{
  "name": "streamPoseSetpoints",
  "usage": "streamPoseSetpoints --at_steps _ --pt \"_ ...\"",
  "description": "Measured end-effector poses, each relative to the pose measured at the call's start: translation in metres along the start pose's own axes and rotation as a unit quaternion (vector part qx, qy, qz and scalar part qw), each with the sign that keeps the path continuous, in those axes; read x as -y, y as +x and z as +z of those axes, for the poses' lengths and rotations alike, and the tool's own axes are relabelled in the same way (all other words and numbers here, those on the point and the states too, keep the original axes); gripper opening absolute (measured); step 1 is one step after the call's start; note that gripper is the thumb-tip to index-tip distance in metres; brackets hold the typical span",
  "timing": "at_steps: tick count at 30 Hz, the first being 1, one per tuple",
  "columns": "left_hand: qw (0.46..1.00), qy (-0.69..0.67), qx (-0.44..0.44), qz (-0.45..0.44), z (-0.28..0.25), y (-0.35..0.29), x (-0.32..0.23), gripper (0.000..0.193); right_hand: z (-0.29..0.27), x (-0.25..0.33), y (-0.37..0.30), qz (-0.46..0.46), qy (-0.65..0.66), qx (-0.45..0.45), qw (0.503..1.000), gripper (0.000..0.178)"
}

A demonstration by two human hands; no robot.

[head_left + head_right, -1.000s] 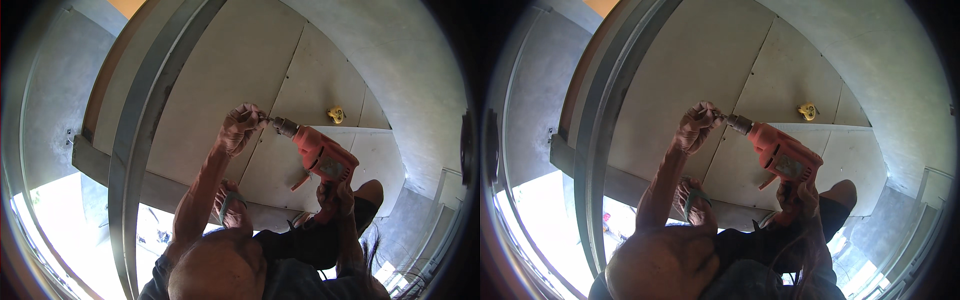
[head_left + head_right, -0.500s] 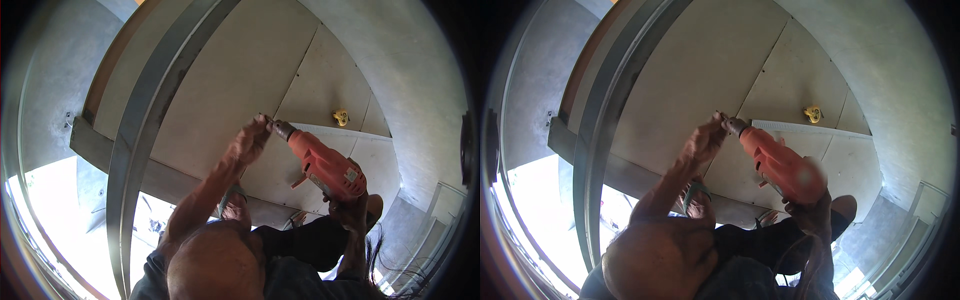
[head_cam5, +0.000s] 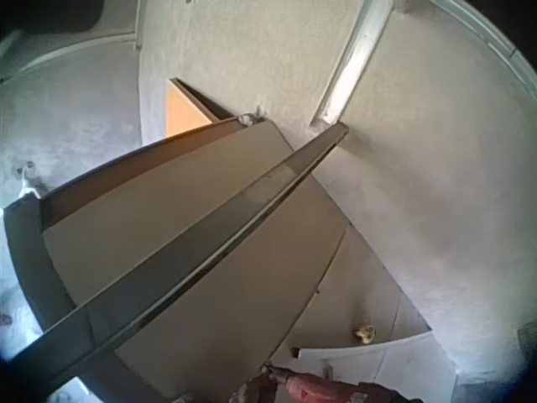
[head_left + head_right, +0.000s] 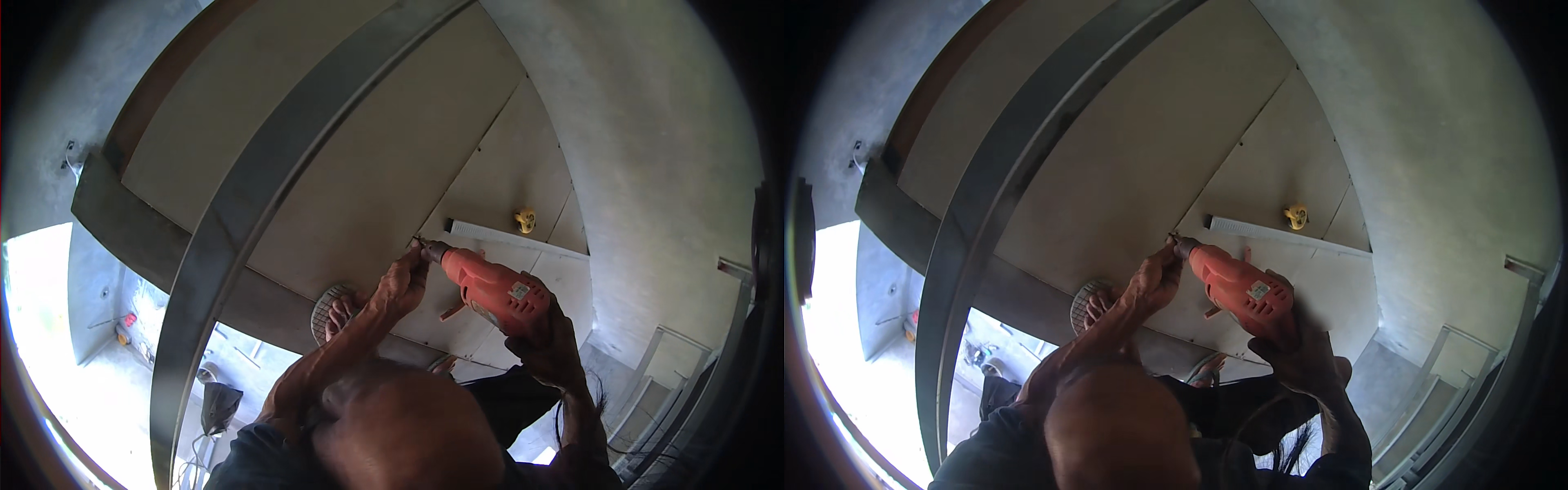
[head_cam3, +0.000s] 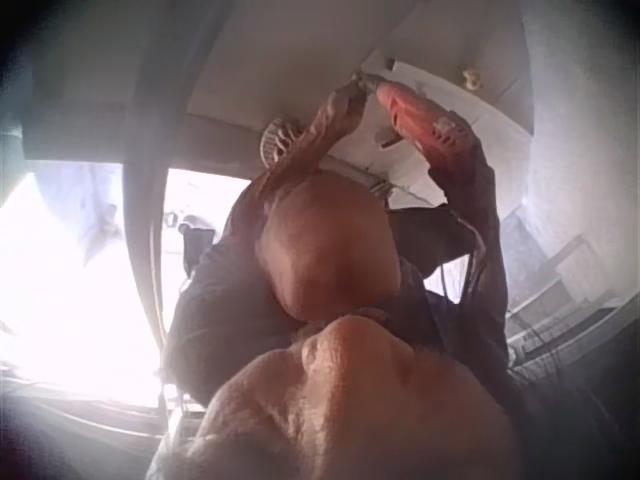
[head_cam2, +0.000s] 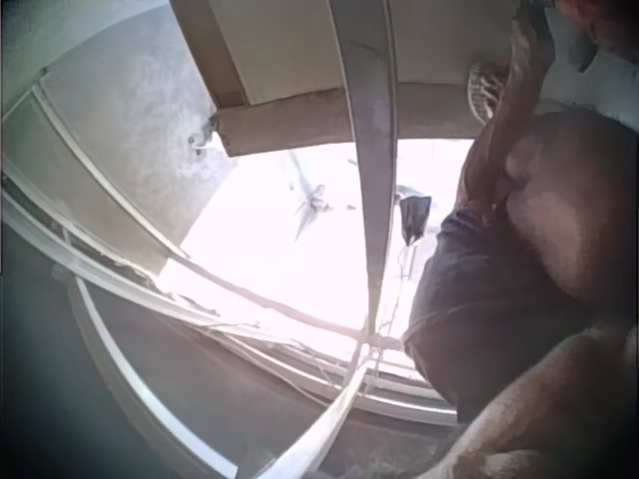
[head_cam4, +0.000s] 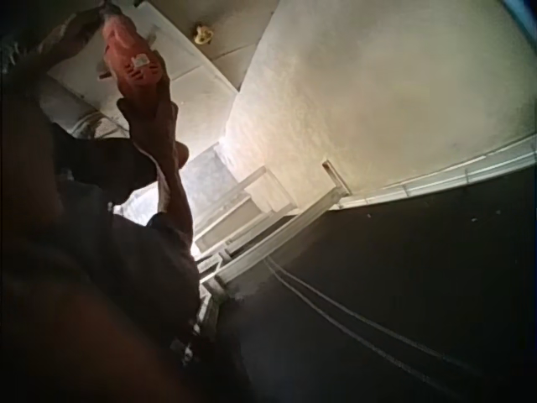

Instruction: The person uses a power drill to create holes in a ceiling panel and then inserts screws by hand to secure the board to the structure.

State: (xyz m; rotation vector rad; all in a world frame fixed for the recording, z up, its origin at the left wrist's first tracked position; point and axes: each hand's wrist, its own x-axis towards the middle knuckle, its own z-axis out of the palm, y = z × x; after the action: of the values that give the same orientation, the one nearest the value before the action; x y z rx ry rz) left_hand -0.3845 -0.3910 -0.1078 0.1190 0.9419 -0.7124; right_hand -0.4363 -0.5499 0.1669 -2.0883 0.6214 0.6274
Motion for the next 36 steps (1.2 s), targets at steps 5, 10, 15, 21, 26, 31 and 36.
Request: streamPoseSetpoints --at_steps 5,10,15,21,26,31,36 --pt "0.999 -0.042 0.0 -0.021 0.0 0.004 0.005 0.012 0.003 0.004 0.003 -0.008 -0.018 -0.01 1.0 0.09" --pt "0.997 -0.066 -0.021 -0.028 0.002 0.003 0.001 0.011 0.004 0.03 0.009 0.038 -0.063 0.001 0.997 0.087" --pt "0.996 -0.072 -0.052 -0.03 0.006 0.002 0.002 0.01 0.002 0.026 0.013 0.005 -0.051 0.015 0.999 0.09" --pt "0.996 -0.076 -0.029 -0.038 0.005 0.003 -0.001 0.009 0.002 0.044 0.02 0.055 -0.082 0.029 0.995 0.09" --pt "0.993 -0.094 -0.061 -0.039 0.014 -0.003 -0.002 0.007 0.001 0.046 0.022 0.016 -0.089 0.022 0.996 0.086" --pt "0.999 -0.041 -0.013 -0.03 0.007 -0.004 -0.003 0.012 -0.007 0.063 0.032 0.047 -0.144 0.06 0.987 0.088" --pt "0.961 0.266 0.045 0.06 0.021 -0.069 -0.035 0.018 -0.024 0.083 0.052 0.009 -0.154 0.116 0.981 0.077"
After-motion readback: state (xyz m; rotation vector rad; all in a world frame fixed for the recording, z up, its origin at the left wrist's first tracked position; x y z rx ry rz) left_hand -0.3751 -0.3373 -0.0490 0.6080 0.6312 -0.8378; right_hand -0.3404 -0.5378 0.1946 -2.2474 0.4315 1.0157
